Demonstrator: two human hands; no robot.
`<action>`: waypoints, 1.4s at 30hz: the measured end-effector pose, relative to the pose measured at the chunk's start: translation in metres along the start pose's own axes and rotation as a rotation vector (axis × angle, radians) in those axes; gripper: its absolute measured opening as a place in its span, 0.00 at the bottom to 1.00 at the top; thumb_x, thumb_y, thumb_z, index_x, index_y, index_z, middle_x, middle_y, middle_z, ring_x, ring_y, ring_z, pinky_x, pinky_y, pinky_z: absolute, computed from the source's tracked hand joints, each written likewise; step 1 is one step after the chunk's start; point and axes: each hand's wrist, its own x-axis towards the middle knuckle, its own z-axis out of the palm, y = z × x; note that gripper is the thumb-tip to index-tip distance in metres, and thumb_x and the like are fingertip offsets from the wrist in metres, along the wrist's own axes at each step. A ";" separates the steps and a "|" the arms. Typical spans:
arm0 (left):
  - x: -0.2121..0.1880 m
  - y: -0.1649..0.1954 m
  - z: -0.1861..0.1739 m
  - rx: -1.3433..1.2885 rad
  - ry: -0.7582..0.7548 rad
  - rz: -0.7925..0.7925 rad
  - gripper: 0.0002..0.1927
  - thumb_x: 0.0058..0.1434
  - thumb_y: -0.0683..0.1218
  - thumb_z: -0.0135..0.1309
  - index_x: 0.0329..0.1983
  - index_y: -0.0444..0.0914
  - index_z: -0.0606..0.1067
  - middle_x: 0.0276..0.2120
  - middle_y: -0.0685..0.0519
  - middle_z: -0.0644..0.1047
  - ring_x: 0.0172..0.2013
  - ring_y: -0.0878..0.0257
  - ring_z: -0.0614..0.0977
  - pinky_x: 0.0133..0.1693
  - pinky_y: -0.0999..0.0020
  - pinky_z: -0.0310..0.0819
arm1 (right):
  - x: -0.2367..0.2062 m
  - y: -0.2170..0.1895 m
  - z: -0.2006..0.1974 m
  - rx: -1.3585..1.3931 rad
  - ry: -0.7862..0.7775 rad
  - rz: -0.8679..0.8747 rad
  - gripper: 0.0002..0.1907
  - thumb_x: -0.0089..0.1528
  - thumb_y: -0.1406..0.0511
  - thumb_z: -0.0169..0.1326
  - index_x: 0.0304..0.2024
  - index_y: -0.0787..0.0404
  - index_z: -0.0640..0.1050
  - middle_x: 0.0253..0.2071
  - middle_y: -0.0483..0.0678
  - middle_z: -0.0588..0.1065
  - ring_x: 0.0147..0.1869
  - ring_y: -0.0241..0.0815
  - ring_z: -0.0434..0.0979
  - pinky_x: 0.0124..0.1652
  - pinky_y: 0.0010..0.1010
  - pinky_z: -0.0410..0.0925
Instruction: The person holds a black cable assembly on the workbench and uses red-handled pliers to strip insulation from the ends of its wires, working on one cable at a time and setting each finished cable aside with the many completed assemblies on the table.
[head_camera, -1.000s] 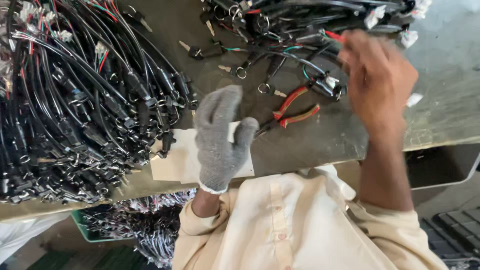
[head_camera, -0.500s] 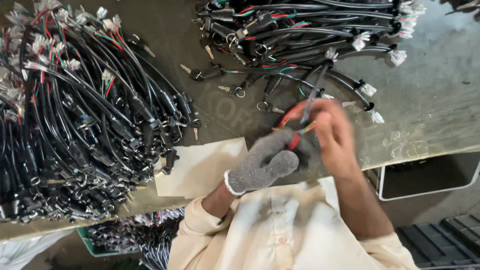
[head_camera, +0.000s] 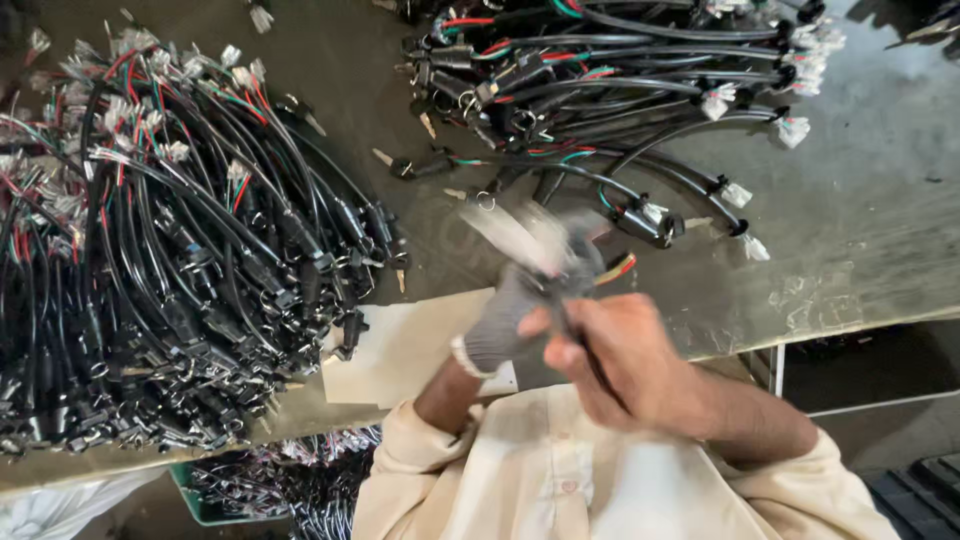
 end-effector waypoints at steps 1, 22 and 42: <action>-0.003 0.008 0.001 -0.075 0.066 0.132 0.28 0.69 0.51 0.54 0.68 0.40 0.62 0.51 0.56 0.73 0.51 0.64 0.75 0.54 0.66 0.71 | 0.000 0.001 0.000 -0.154 0.133 -0.094 0.11 0.70 0.63 0.49 0.47 0.64 0.74 0.25 0.47 0.74 0.22 0.50 0.76 0.25 0.37 0.68; -0.025 0.001 0.069 0.668 -0.222 0.054 0.10 0.71 0.49 0.55 0.52 0.42 0.74 0.33 0.52 0.80 0.33 0.54 0.84 0.39 0.64 0.76 | -0.037 -0.012 -0.072 0.967 0.194 -0.123 0.32 0.70 0.40 0.33 0.24 0.51 0.71 0.23 0.43 0.75 0.36 0.48 0.74 0.50 0.46 0.62; -0.012 0.004 -0.019 0.583 0.315 0.264 0.14 0.65 0.45 0.65 0.53 0.38 0.78 0.52 0.50 0.79 0.55 0.62 0.80 0.60 0.66 0.76 | -0.005 0.081 0.024 0.569 0.072 0.319 0.25 0.71 0.57 0.49 0.66 0.64 0.68 0.44 0.44 0.71 0.44 0.31 0.68 0.43 0.23 0.66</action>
